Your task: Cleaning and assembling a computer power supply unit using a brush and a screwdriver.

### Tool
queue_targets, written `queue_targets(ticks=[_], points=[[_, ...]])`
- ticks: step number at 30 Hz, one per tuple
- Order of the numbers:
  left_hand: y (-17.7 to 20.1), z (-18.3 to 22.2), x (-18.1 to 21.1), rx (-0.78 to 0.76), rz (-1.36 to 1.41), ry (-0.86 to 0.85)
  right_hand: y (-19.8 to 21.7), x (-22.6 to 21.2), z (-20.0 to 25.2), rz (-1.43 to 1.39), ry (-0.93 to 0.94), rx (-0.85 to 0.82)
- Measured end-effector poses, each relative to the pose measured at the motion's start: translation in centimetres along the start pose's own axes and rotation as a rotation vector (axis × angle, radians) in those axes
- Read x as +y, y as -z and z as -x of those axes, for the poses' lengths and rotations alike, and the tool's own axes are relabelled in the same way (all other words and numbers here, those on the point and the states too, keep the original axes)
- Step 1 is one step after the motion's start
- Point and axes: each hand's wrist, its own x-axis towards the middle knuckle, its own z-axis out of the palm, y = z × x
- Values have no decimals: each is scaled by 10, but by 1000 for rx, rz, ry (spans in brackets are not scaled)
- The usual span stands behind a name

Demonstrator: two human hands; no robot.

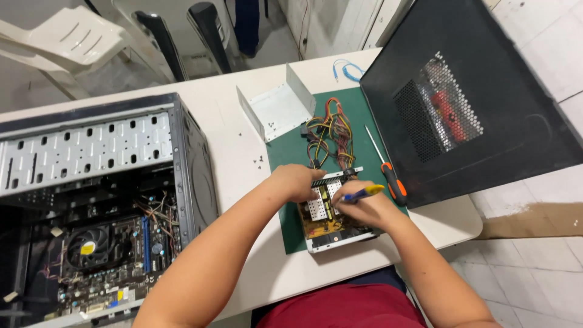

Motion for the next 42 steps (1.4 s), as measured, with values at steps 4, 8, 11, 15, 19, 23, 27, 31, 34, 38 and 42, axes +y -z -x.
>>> queue_targets(ticks=[4, 8, 11, 15, 19, 23, 27, 31, 34, 38, 42], points=[[1, 1, -1, 22, 18, -15, -8, -1, 1, 55, -26, 62], [-1, -1, -1, 20, 6, -24, -10, 5, 6, 5, -86, 53], [-4, -5, -1, 50, -18, -22, -16, 3, 9, -20, -99, 135], [-39, -36, 4, 326, -401, -43, -27, -8, 13, -87, -184, 208], [-26, -3, 62, 293, -615, 72, -23, -22, 13, -61, -205, 192], [-37, 32, 93, 466, -532, 127, -24, -12, 12, -17, -274, 247], [-72, 78, 96, 588, -267, 106, -12, -15, 24, -102, -98, 403], [-115, 90, 73, 851, 54, -42, -15, -4, 24, -68, 26, 389], [-152, 83, 47, 1155, 215, -231, -15, 0, 20, 45, 67, 256], [-203, 59, 25, 1164, 487, -332, -22, -12, 20, -19, 54, 302], [-202, 49, 27, 1063, 509, -392, -32, 4, 14, 219, 19, 246]])
